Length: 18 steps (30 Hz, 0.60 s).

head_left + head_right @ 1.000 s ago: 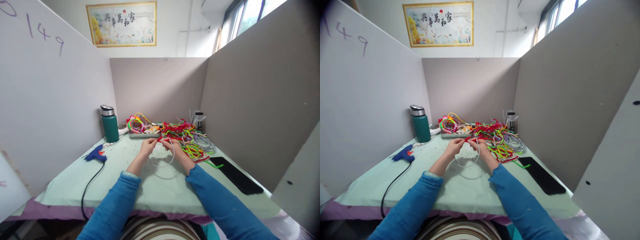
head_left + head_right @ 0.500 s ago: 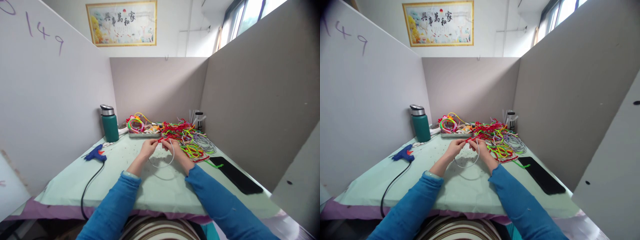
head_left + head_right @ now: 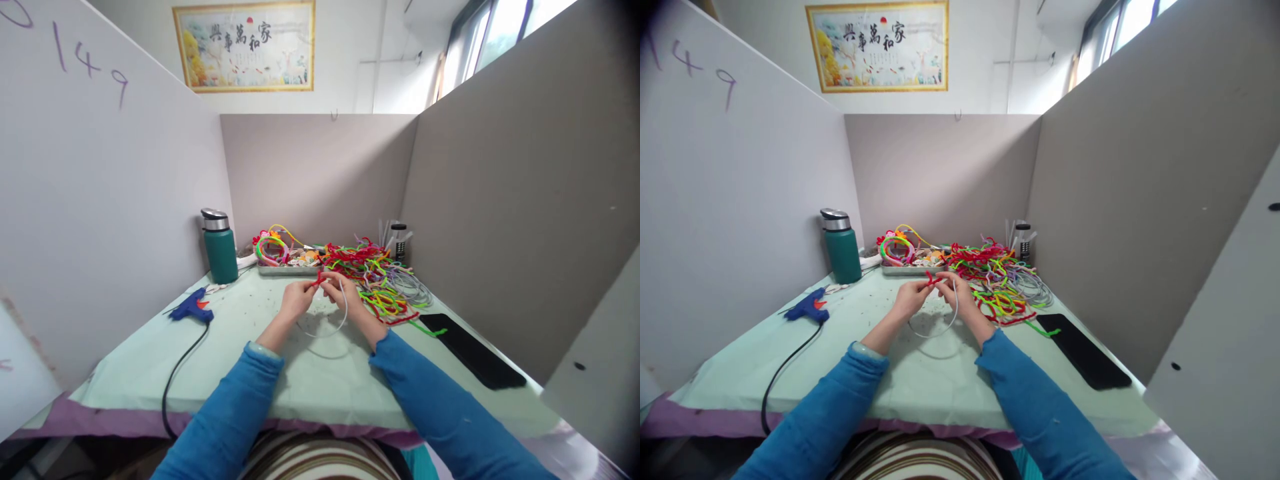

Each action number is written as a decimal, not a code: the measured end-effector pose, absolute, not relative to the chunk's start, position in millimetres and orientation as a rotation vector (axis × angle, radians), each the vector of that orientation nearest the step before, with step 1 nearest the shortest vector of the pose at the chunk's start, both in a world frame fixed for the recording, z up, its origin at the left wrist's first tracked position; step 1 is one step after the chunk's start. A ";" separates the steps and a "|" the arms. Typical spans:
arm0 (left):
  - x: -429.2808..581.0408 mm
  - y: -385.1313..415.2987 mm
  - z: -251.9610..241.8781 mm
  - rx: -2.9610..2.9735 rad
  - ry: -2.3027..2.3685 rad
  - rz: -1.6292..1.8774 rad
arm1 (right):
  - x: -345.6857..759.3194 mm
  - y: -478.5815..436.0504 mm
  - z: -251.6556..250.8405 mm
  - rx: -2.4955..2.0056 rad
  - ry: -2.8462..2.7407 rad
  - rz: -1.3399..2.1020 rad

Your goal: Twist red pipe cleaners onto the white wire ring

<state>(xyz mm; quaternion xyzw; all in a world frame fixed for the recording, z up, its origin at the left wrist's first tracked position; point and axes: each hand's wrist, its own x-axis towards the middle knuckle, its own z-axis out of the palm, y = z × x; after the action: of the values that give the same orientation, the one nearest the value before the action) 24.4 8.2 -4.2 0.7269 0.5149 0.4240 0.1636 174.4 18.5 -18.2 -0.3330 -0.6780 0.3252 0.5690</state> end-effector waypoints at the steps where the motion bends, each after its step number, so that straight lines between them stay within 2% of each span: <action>1: 24.4 8.5 -4.5 2.065 1.474 1.201 | 174.3 19.0 -18.7 -0.779 -1.578 0.763; 9: 25.3 13.5 -8.3 2.083 1.413 1.100 | 173.9 15.4 -15.2 -0.791 -1.590 0.839; 18: 26.3 10.3 -4.9 2.008 1.320 1.181 | 175.2 12.1 -9.0 -0.811 -1.608 0.885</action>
<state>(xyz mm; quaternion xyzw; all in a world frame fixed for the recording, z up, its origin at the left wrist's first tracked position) 26.3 10.3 -4.9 0.7299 0.4797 0.4294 0.2297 175.2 12.1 -9.0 -0.3407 -0.6756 0.3718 0.5377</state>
